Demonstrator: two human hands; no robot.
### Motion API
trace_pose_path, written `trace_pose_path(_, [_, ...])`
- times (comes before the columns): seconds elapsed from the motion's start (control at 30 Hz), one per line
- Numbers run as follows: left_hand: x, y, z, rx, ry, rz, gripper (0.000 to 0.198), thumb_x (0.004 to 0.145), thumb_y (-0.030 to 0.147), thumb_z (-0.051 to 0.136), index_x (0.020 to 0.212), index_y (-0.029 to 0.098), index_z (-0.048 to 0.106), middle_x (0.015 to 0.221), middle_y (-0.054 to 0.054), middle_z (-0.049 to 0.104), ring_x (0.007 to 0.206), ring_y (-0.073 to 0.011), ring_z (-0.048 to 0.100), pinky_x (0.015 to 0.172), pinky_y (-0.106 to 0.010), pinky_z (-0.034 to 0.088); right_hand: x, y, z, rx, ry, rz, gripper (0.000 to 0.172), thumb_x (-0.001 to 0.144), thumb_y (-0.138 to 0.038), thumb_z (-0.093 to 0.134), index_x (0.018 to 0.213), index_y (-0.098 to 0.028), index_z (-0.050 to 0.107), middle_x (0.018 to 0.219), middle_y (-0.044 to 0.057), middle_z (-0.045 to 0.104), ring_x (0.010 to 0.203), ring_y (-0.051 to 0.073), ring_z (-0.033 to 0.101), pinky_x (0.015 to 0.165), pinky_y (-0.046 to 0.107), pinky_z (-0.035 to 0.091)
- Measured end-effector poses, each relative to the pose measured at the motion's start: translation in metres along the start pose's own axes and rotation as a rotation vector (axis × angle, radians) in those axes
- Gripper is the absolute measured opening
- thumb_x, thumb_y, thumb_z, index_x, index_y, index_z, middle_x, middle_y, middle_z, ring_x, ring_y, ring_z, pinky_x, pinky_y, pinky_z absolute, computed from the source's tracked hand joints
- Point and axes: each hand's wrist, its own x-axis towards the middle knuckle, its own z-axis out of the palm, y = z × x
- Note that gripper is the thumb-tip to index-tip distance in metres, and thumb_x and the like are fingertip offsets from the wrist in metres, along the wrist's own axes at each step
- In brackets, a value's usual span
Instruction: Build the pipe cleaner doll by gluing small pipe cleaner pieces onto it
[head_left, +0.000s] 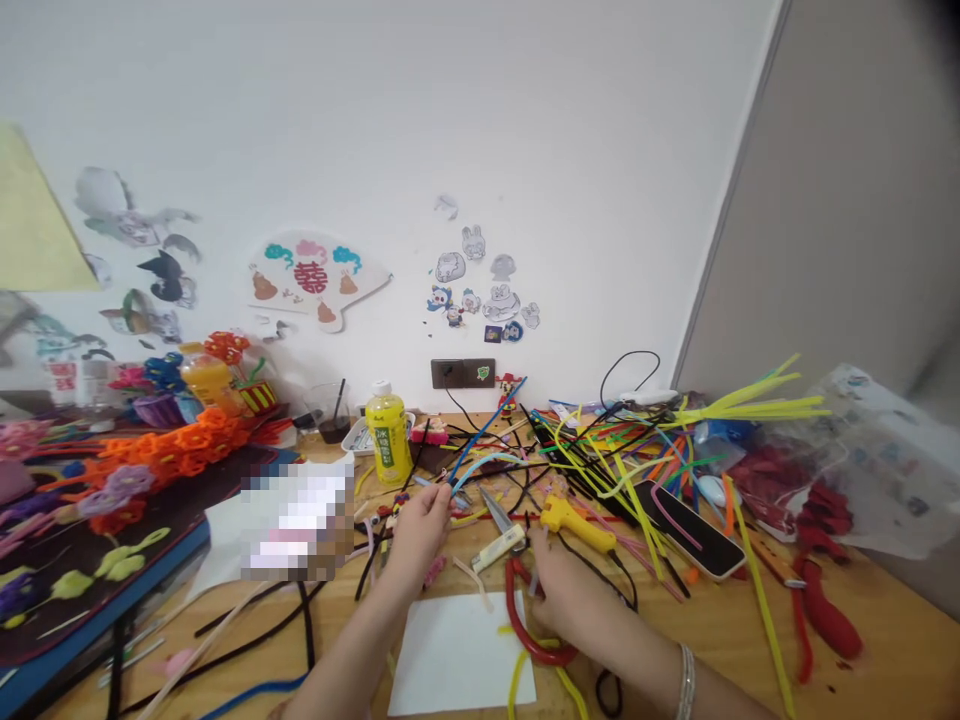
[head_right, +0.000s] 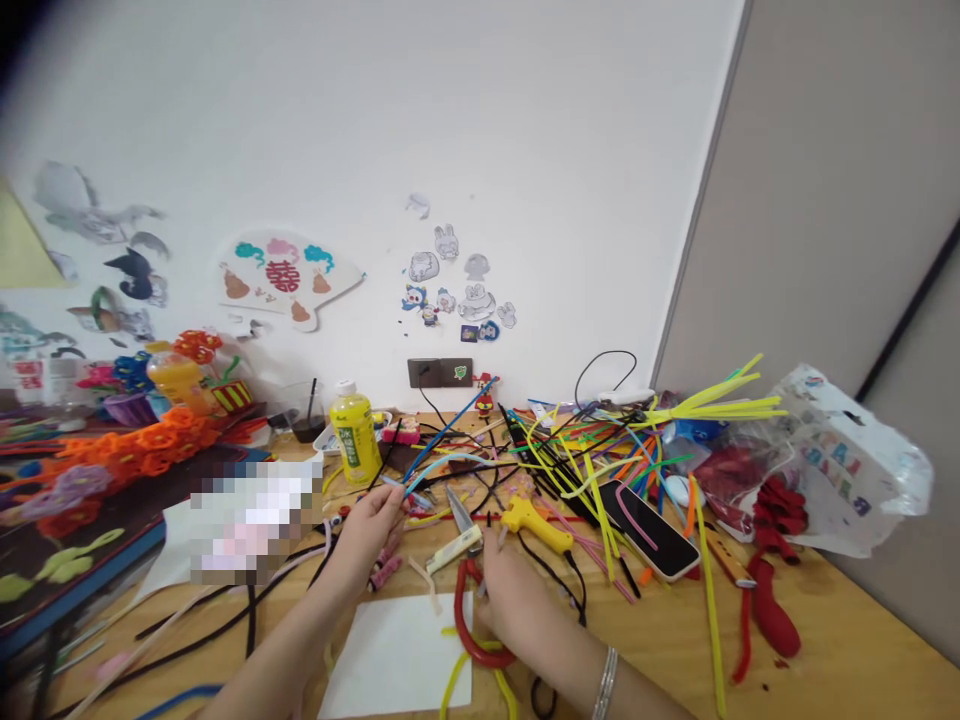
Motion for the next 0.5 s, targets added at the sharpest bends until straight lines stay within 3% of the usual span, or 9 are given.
trace_pose_path(0.1, [0.0, 0.0, 0.001, -0.074, -0.044, -0.021, 0.034, 0.069, 0.052, 0.047, 0.058, 0.021, 0.04, 0.036, 0.014, 0.023, 0.028, -0.0052, 0.02, 0.032, -0.018, 0.018, 0.012, 0.016, 0.003, 0.264, -0.007, 0.013, 0.054, 0.062, -0.009, 0.055, 0.115, -0.015, 0.042, 0.081, 0.006, 0.065, 0.07, 0.019, 0.062, 0.055, 0.023, 0.039])
trace_pose_path(0.27, [0.002, 0.0, 0.001, -0.16, -0.06, -0.035, 0.036, 0.067, 0.054, 0.051, 0.059, 0.02, 0.041, 0.036, 0.014, 0.025, 0.029, -0.0041, 0.02, 0.032, -0.017, 0.016, 0.021, 0.032, -0.004, 0.646, 0.039, -0.002, 0.038, 0.067, -0.016, 0.054, 0.104, -0.016, 0.048, 0.086, 0.004, 0.066, 0.08, 0.017, 0.062, 0.067, 0.024, 0.044])
trace_pose_path(0.5, [0.013, 0.004, 0.003, -0.189, -0.053, -0.01, 0.043, 0.062, 0.061, 0.051, 0.057, 0.02, 0.04, 0.035, 0.014, 0.023, 0.028, -0.0033, 0.019, 0.032, -0.017, 0.014, 0.016, 0.03, -0.02, 0.742, 0.013, 0.033, 0.029, 0.061, -0.015, 0.062, 0.089, -0.016, 0.055, 0.069, 0.0, 0.063, 0.067, 0.017, 0.061, 0.058, 0.023, 0.046])
